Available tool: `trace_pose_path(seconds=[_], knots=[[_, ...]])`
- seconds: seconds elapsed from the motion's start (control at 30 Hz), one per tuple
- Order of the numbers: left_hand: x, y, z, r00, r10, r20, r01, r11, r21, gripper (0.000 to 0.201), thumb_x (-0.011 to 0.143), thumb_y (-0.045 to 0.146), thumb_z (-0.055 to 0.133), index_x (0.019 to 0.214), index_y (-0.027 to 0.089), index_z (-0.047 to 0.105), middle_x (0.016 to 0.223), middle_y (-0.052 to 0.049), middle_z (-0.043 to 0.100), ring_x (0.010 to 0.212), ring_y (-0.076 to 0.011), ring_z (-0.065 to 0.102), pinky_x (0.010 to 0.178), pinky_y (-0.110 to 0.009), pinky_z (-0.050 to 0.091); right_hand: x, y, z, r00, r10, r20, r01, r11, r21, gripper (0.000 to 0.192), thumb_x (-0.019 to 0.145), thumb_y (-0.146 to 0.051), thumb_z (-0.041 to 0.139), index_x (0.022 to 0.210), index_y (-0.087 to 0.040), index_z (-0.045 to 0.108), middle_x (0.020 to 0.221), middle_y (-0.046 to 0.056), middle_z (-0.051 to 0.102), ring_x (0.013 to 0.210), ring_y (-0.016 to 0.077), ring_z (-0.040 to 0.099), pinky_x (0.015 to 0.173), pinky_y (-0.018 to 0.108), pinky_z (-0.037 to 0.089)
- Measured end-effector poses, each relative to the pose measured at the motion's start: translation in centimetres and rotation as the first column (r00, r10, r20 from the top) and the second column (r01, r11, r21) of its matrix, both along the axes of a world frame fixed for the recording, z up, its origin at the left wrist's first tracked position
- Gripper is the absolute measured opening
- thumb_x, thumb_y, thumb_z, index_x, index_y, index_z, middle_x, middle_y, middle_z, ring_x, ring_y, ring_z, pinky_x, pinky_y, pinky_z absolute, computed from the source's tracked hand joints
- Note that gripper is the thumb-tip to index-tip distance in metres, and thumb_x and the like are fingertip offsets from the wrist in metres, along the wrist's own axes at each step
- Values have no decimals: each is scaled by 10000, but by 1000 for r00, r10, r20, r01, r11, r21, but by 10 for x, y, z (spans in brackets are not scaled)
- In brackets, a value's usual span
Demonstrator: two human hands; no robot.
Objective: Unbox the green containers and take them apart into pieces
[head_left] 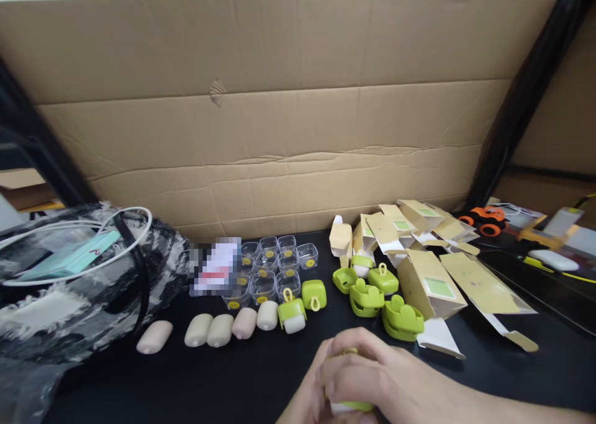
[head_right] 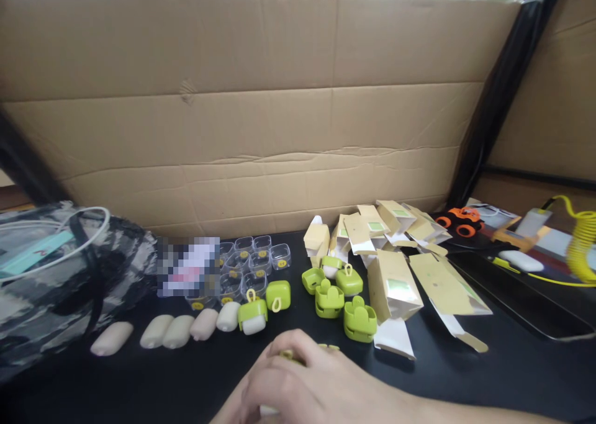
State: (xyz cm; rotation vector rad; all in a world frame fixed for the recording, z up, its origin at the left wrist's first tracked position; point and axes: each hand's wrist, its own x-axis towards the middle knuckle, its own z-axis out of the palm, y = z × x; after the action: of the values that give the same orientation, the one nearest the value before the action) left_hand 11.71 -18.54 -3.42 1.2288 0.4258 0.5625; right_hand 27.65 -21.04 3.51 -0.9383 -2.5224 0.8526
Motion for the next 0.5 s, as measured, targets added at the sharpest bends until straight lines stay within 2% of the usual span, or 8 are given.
trace_pose_path(seconds=[0.13,0.3,0.43,0.5], knots=[[3,-3,-8,992,103,67,-98,992,-83,283,705,336,731,910,225,572,837,21,617,882,-194,623,799,-299,480,-4,6,-16,999,46,-27,-43,994,100,173,841,-178,527,980,-175,630,1007,65,654,1031,212,506,875,292,470],[2,2,-24,993,101,66,-92,989,-116,323,700,295,741,954,215,559,869,0,618,869,-192,629,777,-311,483,-6,10,-19,995,101,-16,-99,990,105,161,847,-109,482,922,-170,611,964,58,661,952,168,548,932,288,433],[-1,8,-28,997,73,17,-73,997,-30,375,673,311,760,961,210,541,917,-6,608,967,-213,598,875,-354,448,-5,7,-14,992,126,-28,-123,988,97,194,858,-84,443,898,-200,593,879,24,652,864,129,571,940,286,422],[-2,8,-25,999,54,-1,-54,997,47,422,655,324,769,986,209,533,973,-12,595,1021,-234,575,913,-380,427,-3,5,-9,994,104,-38,-100,991,87,181,864,-112,450,956,-176,592,925,51,653,917,147,557,916,278,437]])
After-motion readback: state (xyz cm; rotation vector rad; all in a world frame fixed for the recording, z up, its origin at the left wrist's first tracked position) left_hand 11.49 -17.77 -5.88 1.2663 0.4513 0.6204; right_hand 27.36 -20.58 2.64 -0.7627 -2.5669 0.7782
